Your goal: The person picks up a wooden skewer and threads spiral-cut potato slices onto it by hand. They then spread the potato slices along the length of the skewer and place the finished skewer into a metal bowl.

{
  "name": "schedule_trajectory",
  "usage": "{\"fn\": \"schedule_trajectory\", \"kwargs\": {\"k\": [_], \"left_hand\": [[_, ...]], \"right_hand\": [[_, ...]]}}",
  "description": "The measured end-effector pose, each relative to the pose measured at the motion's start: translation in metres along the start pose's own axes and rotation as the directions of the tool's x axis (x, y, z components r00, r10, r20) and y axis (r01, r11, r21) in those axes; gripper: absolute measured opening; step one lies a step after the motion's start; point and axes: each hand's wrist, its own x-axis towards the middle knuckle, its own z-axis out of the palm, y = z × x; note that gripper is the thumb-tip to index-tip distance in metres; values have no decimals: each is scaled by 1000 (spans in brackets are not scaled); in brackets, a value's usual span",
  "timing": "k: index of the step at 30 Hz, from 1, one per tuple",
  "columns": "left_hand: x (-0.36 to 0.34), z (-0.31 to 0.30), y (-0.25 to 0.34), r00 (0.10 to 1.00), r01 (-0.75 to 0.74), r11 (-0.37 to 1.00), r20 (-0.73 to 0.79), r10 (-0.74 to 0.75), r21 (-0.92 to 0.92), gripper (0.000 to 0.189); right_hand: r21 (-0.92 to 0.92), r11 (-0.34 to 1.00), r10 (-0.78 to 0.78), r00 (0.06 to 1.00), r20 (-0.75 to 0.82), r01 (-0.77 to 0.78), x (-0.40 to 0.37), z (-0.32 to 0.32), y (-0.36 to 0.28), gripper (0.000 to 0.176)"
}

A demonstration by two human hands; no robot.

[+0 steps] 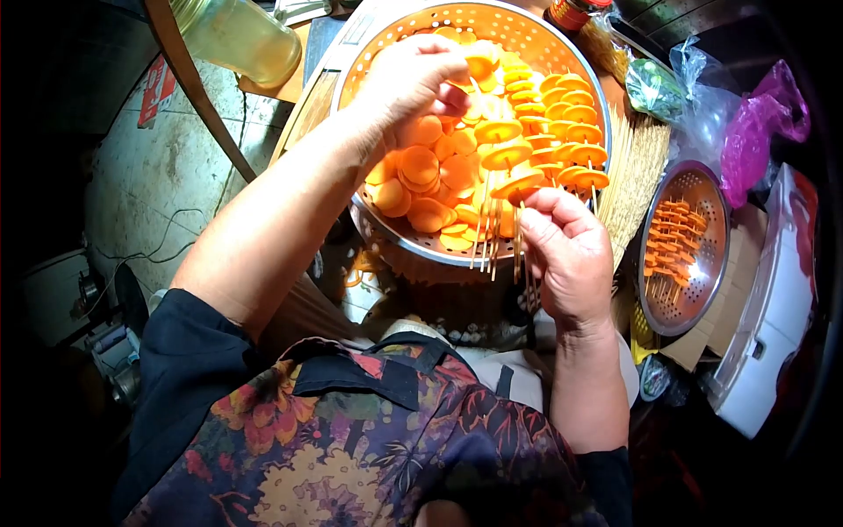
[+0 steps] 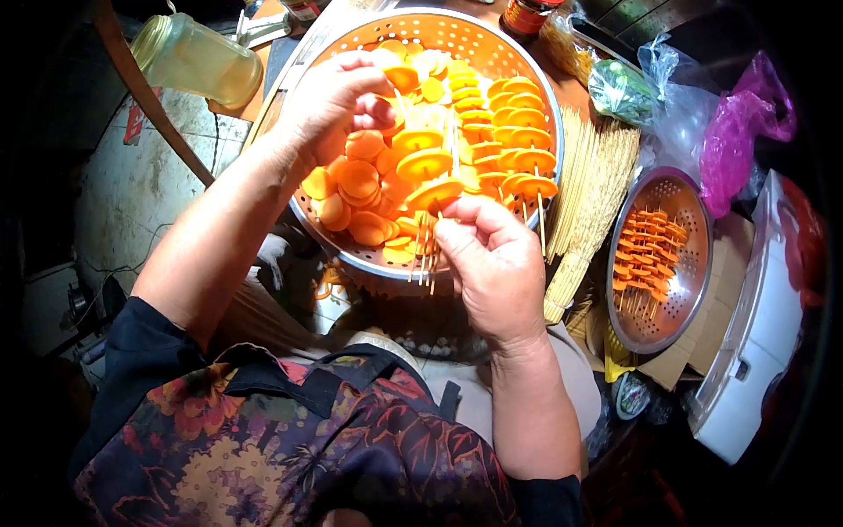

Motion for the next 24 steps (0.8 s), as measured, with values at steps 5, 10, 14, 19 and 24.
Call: {"fn": "schedule_trajectory", "kwargs": {"k": [5, 10, 14, 19, 24], "left_hand": [[-18, 20, -10, 998, -3, 999, 58, 1, 34, 9], [-20, 19, -12, 998, -33, 998, 60, 30, 57, 11], [-16, 17, -6, 995, 30, 999, 90, -32, 24, 12], [7, -4, -17, 973, -232, 662, 170, 159, 713, 20], [-14, 13, -31, 929, -334, -86, 313, -197, 938, 38]], "right_hand": [[57, 998, 3, 1000, -31, -2, 4, -1, -2, 11], [25, 1000, 1, 999, -43, 0, 3, -1, -3, 12], [76, 997, -25, 995, -92, 32, 5, 0, -6, 11], [140, 987, -64, 989, -137, 84, 4, -8, -12, 13], [152, 987, -43, 996, -73, 54, 3, -8, -11, 13]]}}
